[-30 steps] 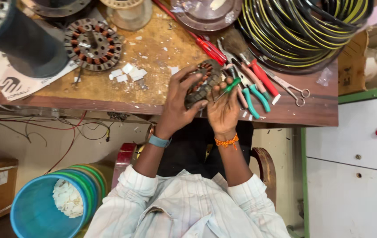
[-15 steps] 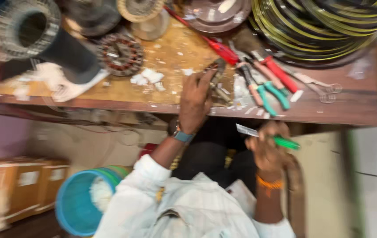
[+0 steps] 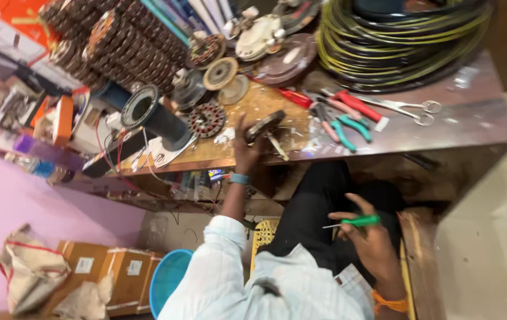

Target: The person works on a small cylindrical electrical component, likely a motor rotor, using a screwdriver and scissors. They adjust internal parts, cut small white pieces, and insert them into the component while seated at a cluttered workbench.

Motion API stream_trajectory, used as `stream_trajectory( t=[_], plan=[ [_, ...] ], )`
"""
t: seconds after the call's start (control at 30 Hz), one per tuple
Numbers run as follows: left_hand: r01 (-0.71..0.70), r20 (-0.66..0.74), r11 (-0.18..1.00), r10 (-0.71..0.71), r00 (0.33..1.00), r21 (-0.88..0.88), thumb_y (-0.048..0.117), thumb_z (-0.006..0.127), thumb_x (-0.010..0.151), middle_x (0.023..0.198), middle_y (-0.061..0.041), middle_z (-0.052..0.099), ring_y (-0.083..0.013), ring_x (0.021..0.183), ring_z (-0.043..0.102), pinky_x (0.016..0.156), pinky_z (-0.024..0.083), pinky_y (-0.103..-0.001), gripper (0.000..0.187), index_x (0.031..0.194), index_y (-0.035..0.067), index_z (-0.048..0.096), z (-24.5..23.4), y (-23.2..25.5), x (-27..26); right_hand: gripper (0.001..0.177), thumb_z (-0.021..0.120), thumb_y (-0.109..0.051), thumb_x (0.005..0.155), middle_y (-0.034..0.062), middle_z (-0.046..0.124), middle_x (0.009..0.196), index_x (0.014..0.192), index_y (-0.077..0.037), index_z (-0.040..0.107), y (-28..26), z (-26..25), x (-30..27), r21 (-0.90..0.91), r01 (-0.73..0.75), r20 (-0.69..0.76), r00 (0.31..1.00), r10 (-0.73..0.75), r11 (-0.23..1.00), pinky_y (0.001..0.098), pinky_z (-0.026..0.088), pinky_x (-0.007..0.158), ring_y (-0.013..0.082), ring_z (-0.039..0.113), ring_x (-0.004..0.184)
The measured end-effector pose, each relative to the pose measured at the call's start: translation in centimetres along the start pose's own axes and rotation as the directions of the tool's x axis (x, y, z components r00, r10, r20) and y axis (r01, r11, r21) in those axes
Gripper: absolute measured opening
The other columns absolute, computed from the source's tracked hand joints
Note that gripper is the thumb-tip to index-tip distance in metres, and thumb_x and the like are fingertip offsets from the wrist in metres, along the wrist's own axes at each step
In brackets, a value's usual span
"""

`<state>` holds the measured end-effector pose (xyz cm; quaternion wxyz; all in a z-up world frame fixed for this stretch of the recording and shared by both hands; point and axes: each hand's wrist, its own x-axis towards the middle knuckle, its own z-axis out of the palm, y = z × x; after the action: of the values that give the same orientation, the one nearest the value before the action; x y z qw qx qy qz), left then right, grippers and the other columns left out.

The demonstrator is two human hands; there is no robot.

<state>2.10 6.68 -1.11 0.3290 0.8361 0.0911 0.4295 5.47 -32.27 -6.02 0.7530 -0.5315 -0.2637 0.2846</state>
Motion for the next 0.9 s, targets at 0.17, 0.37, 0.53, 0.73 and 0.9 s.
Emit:
stream_trajectory(
  t=[0.17,0.37,0.53,0.73,0.9],
  plan=[
    [0.016,-0.008,1.000,-0.016,1.000,-0.015,0.011,0.080,0.092,0.114,-0.011,0.072,-0.0207,0.103,0.073,0.091,0.059,-0.033,0.084,0.159,0.011,0.030,0.3,-0.4,0.6,0.030,0.071,-0.021,0.095,0.0139,0.076,0.115,0.114,0.001,0.064,0.1,1.2,-1.5,-0.239,0.082,-0.086,0.991,-0.105,0.968,0.0343,0.059,0.074,0.0210,0.069,0.082],
    [0.007,0.018,1.000,-0.006,1.000,-0.022,0.003,0.082,0.089,0.116,-0.013,0.075,-0.0234,0.109,0.073,0.095,0.058,-0.035,0.087,0.159,0.013,0.030,0.0,0.1,0.1,0.027,0.074,-0.015,0.094,0.0172,0.074,0.108,0.110,0.004,0.066,-1.4,3.2,-1.3,-0.053,0.214,-0.252,0.942,-0.220,0.975,0.0347,0.065,0.088,0.0218,0.076,0.097],
    [0.037,0.186,0.989,-0.010,0.982,-0.145,-0.004,0.078,0.081,0.115,-0.008,0.075,-0.0199,0.112,0.073,0.097,0.059,-0.035,0.095,0.159,0.016,0.028,-1.5,2.0,2.3,0.026,0.075,-0.005,0.094,0.0203,0.071,0.114,0.113,0.005,0.060,-4.2,5.5,1.4,-0.006,0.301,-0.404,0.872,-0.277,0.954,0.0414,0.065,0.091,0.0269,0.073,0.105],
    [-0.244,0.335,0.969,0.220,0.916,0.028,0.003,0.085,0.079,0.114,0.000,0.077,-0.0248,0.101,0.066,0.091,0.052,-0.038,0.084,0.151,0.023,0.048,-2.9,4.6,4.6,0.023,0.070,-0.006,0.101,0.0210,0.072,0.115,0.117,0.003,0.056,-7.6,8.9,6.9,-0.088,0.400,-0.207,0.889,-0.409,0.912,0.0436,0.064,0.099,0.0309,0.074,0.110],
    [-0.236,0.393,0.972,0.210,0.895,0.019,-0.002,0.079,0.073,0.114,0.001,0.073,-0.0287,0.102,0.061,0.093,0.050,-0.043,0.088,0.153,0.018,0.047,-3.0,5.4,5.1,0.023,0.069,-0.007,0.105,0.0208,0.072,0.118,0.121,0.001,0.054,-9.0,10.4,11.8,-0.176,0.442,-0.049,0.888,-0.456,0.880,0.0432,0.062,0.101,0.0315,0.074,0.110]
  ],
)
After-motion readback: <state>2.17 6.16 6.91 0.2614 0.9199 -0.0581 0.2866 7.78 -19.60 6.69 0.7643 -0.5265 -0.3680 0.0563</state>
